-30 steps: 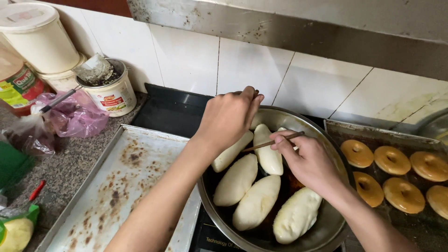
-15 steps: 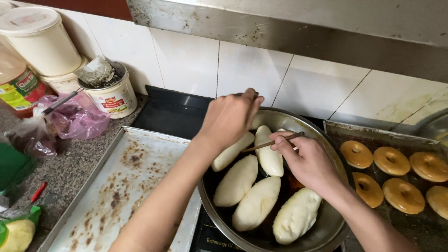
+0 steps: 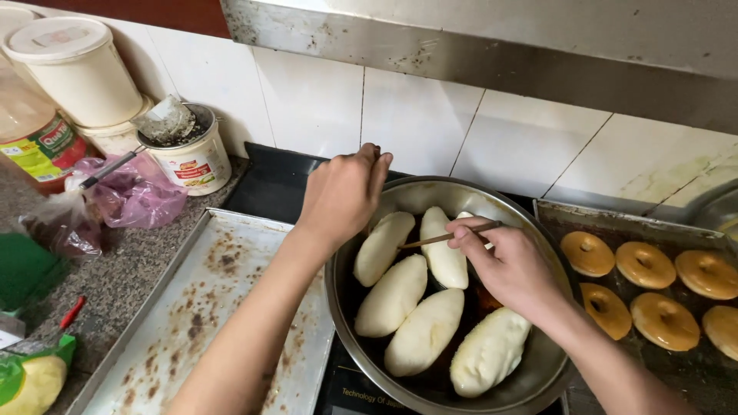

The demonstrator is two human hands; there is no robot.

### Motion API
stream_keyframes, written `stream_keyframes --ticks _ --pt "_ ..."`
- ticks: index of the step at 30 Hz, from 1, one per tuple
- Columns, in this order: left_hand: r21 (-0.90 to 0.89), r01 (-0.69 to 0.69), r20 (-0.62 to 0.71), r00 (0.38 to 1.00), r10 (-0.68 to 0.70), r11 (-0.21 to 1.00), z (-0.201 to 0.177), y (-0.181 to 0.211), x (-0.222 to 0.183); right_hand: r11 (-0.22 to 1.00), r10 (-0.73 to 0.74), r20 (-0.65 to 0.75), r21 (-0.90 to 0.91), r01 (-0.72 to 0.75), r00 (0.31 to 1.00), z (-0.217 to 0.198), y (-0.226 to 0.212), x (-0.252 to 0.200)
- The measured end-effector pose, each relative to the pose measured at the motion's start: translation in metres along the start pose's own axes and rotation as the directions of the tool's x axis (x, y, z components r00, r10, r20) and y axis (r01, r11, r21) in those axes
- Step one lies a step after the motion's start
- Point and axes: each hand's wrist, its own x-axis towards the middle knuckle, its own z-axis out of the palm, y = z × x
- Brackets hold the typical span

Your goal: Frying donuts and long dough pieces in a pan of oil using chopsticks to flip and transfer them.

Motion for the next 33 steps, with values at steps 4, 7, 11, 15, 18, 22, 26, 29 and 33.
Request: stream_keyframes --ticks 4,7,11,15,18,22,26,29,33 --pt "0.011 -0.012 -0.020 1.000 0.013 1.000 -0.013 0.006 -0.004 0.999 -0.031 -0.007 -0.032 0.031 0.999 -0.010 -0.007 -0.003" --pt "0.012 -0.043 -0.011 0.999 0.043 0.999 -0.014 0.010 -0.007 0.999 -0.020 -0.028 0.048 0.022 0.999 -0.011 -0.001 -0.007" --pt "-0.006 -0.079 -0.006 0.997 0.079 0.997 -0.016 0.015 -0.011 1.000 0.003 -0.002 -0.010 -0.003 1.000 -0.015 -0.002 -0.013" --pt "-0.048 -0.088 0.024 0.996 0.090 0.995 -0.018 0.021 -0.017 0.999 -0.002 0.010 -0.053 0.002 1.000 -0.014 0.001 -0.009" --pt "-0.063 -0.091 0.051 0.994 0.095 0.994 -0.019 0.020 -0.024 0.994 0.010 0.027 -0.109 -0.007 1.000 -0.016 -0.007 -0.012" --pt "-0.072 -0.108 -0.026 0.994 0.107 0.991 -0.021 0.010 -0.035 0.997 -0.072 -0.015 0.005 0.072 0.997 -0.015 0.012 -0.013" --pt "-0.115 -0.098 -0.032 0.995 0.095 0.989 -0.042 0.015 -0.067 1.000 0.025 0.013 -0.015 -0.025 1.000 -0.039 0.002 -0.032" --pt "-0.169 -0.204 -0.078 0.978 0.193 0.964 -0.057 0.014 -0.088 0.985 0.168 0.041 -0.051 -0.166 0.985 -0.058 0.014 -0.047" --pt "-0.155 -0.077 -0.006 0.997 0.077 0.985 -0.075 0.015 -0.104 0.999 0.033 -0.002 -0.020 -0.033 0.999 -0.080 0.039 -0.066"
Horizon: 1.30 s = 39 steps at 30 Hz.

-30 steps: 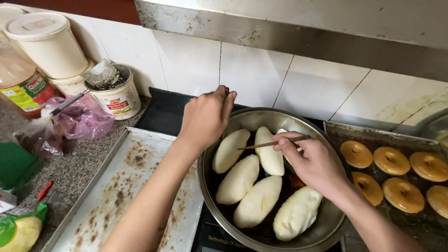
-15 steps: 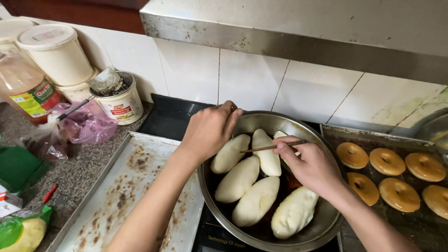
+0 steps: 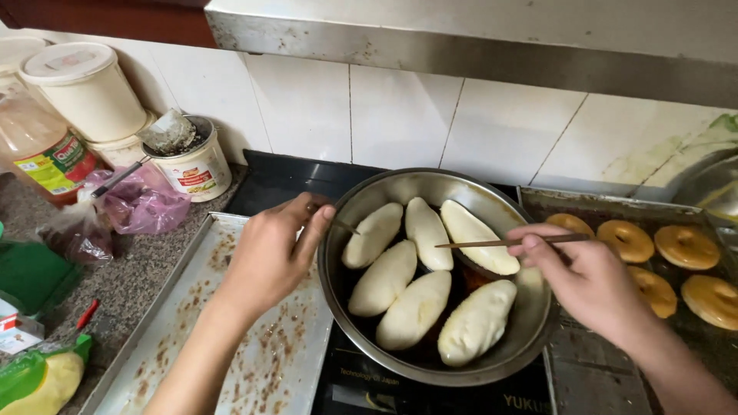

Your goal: Frying donuts and long dough pieces in a pan of oil using chopsticks to flip and transfer them.

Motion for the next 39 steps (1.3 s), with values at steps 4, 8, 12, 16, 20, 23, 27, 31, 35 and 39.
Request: stream_keyframes --ticks 4,8,12,16,20,23,27,31,35,39 --pt "-0.073 0.009 0.007 1.000 -0.008 0.997 -0.012 0.034 -0.016 0.998 0.048 -0.011 0.033 -0.047 0.999 -0.015 -0.003 -0.022" --pt "-0.112 -0.035 0.100 0.994 0.046 0.993 -0.001 0.053 -0.029 0.986 -0.163 0.030 0.033 0.162 0.986 -0.001 0.017 -0.040" --pt "-0.103 -0.029 0.163 0.986 0.046 0.994 0.007 0.064 -0.040 0.999 -0.037 0.087 0.043 0.034 0.995 0.010 -0.007 -0.053" --pt "-0.087 -0.036 0.147 0.988 0.048 0.996 0.010 0.070 -0.046 0.999 -0.046 0.096 0.015 0.045 0.994 0.014 -0.006 -0.054" --pt "-0.085 -0.015 0.080 0.997 0.022 0.996 0.008 0.066 -0.046 0.999 -0.046 0.132 0.034 0.041 0.990 0.018 -0.014 -0.052" --pt "-0.060 0.046 0.053 0.998 -0.043 0.997 0.007 0.065 -0.048 0.988 -0.155 0.091 0.034 0.153 0.984 0.022 -0.010 -0.047" --pt "0.007 0.073 0.054 0.996 -0.073 0.997 0.004 0.064 -0.050 0.990 -0.143 0.104 0.022 0.141 0.984 0.021 -0.010 -0.044" --pt "0.015 0.082 0.046 0.996 -0.082 0.997 0.004 0.061 -0.050 0.990 -0.138 0.097 0.015 0.137 0.986 0.024 -0.005 -0.039" --pt "0.022 0.091 0.029 0.995 -0.092 0.996 0.000 0.062 -0.049 0.991 -0.127 0.111 -0.019 0.130 0.986 0.020 -0.033 -0.040" --pt "0.030 0.089 0.039 0.995 -0.090 0.996 -0.003 0.062 -0.046 0.994 -0.103 0.146 -0.028 0.108 0.984 0.028 -0.033 -0.025"
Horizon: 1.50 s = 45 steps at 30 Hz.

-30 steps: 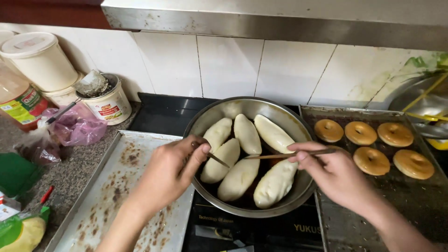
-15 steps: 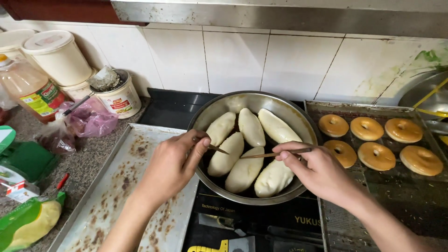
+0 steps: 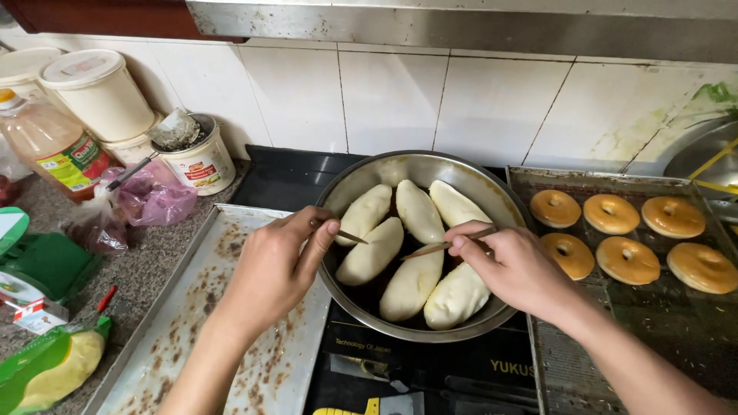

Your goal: Frying donuts and long dough pieces in a pan of oil using chopsticks to flip and transfer them.

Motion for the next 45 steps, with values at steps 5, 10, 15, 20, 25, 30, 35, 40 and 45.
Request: stream_keyframes --ticks 5,10,15,20,25,30,35,40,45 --pt "0.007 0.003 0.010 1.000 -0.003 1.000 -0.002 0.000 0.002 0.999 0.025 0.038 0.025 -0.026 0.999 0.006 -0.005 0.006" --pt "0.026 -0.021 -0.004 1.000 0.021 0.999 -0.007 0.004 0.004 1.000 0.012 0.075 -0.007 -0.012 0.997 0.019 -0.004 0.014" --pt "0.065 -0.029 0.027 0.999 0.027 0.997 0.003 -0.008 0.002 1.000 0.004 0.100 -0.026 -0.001 0.995 0.032 0.010 0.023" --pt "0.072 -0.030 0.038 0.999 0.027 0.997 0.009 -0.014 0.004 1.000 0.020 0.108 -0.014 -0.019 0.994 0.030 0.007 0.023" --pt "0.059 -0.066 0.004 0.998 0.065 0.996 0.009 -0.017 0.011 1.000 0.020 0.067 0.021 -0.021 0.998 0.025 0.002 0.024" --pt "0.135 -0.132 -0.055 0.989 0.140 0.982 0.012 -0.007 0.024 1.000 0.007 0.034 0.010 -0.007 0.999 0.023 0.002 0.025" --pt "0.163 -0.244 -0.059 0.965 0.257 0.956 0.021 0.015 0.041 0.999 -0.018 0.009 0.031 0.018 1.000 0.024 0.002 0.028" --pt "0.139 -0.319 -0.061 0.942 0.330 0.937 0.030 0.026 0.057 0.997 -0.040 -0.022 0.062 0.041 0.999 0.024 0.000 0.028" --pt "0.185 -0.324 -0.025 0.942 0.334 0.928 0.039 0.026 0.062 0.996 -0.045 -0.031 0.071 0.048 0.998 0.025 0.003 0.029"
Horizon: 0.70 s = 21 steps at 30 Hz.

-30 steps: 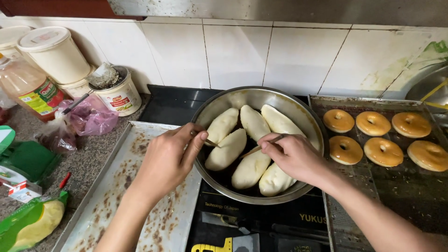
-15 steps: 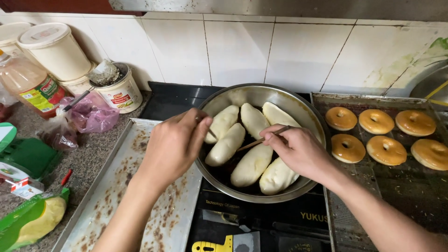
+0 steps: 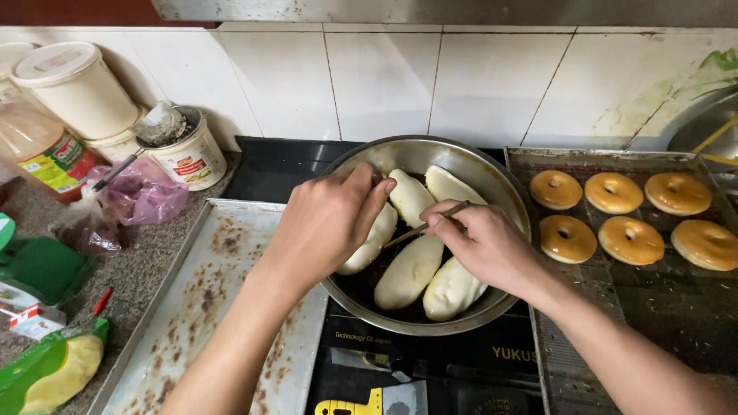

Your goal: Frying donuts and long dough pieces in a pan of oil using chopsticks to flip and transfer them.

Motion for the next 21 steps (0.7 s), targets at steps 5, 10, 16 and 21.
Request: stream_keyframes --ticks 5,10,16,21 --pt "0.012 0.002 0.016 1.000 -0.003 1.000 0.000 -0.002 0.001 1.000 0.002 0.012 0.005 -0.003 1.000 -0.002 -0.004 0.000" --pt "-0.003 0.009 0.010 1.000 -0.009 1.000 0.002 -0.004 0.001 1.000 0.007 0.006 -0.007 -0.007 1.000 -0.002 -0.006 0.000" --pt "-0.005 0.041 0.044 0.998 -0.040 0.999 0.007 -0.006 0.003 1.000 0.013 0.024 -0.016 -0.013 1.000 0.001 0.003 0.001" --pt "0.003 0.029 -0.056 0.998 -0.028 1.000 -0.005 -0.013 0.003 1.000 0.020 0.017 -0.006 -0.020 1.000 -0.003 -0.003 0.000"
